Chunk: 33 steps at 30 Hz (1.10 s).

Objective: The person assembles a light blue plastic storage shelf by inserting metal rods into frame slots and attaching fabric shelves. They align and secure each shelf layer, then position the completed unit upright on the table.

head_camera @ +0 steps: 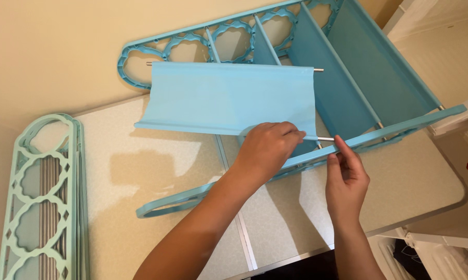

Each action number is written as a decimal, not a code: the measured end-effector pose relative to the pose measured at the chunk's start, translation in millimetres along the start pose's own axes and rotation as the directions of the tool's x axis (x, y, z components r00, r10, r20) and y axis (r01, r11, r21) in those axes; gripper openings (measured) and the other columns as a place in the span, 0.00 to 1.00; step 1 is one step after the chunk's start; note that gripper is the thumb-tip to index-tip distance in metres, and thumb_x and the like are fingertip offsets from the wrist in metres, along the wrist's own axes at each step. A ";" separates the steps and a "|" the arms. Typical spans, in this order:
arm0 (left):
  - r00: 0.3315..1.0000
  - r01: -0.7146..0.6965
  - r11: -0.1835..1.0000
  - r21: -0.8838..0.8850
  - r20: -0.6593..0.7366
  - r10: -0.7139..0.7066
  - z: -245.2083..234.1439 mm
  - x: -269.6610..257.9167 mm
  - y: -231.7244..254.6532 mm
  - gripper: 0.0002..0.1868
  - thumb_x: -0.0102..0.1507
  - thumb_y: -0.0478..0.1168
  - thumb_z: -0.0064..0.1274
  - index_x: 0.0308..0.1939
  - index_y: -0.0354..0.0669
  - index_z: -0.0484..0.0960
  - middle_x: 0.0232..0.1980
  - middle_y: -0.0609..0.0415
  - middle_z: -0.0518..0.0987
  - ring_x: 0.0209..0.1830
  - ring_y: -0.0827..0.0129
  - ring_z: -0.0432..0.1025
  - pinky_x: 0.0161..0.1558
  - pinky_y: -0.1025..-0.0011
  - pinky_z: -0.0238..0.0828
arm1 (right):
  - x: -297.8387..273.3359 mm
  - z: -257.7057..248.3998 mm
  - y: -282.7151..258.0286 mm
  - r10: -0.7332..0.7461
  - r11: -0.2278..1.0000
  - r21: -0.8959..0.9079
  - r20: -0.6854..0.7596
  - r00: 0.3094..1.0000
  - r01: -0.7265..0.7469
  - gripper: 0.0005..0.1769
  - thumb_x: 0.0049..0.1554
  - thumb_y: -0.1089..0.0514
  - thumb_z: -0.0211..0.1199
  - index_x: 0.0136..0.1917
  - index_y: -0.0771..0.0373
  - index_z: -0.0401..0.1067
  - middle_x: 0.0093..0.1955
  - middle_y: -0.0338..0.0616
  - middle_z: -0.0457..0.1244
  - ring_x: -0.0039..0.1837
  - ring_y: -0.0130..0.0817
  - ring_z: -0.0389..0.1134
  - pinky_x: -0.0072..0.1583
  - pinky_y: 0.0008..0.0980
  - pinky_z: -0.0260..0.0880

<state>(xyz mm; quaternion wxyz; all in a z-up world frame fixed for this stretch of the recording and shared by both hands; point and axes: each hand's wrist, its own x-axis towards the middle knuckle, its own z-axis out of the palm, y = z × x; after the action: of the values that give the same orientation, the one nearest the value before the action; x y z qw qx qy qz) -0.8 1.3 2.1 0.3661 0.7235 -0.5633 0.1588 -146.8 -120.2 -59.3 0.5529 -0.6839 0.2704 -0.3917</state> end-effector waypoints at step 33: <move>1.000 0.022 1.000 -0.004 0.006 -0.022 -0.4 0.5 0.7 0.05 0.62 0.34 0.59 0.40 0.41 0.87 0.39 0.54 0.83 0.35 0.60 0.78 0.36 0.65 0.75 | 8.6 -7.0 -9.7 0.089 0.995 -0.062 0.148 0.985 -0.080 0.24 0.62 0.68 0.57 0.71 0.61 0.72 0.37 0.29 0.58 0.38 0.15 0.55 0.40 0.19 0.55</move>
<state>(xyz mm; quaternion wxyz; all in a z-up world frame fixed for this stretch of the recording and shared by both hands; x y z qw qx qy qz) -1.2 1.2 3.0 0.3674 0.7293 -0.5569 0.1516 -148.6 -128.6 -47.3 0.5686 -0.7145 0.2675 -0.3077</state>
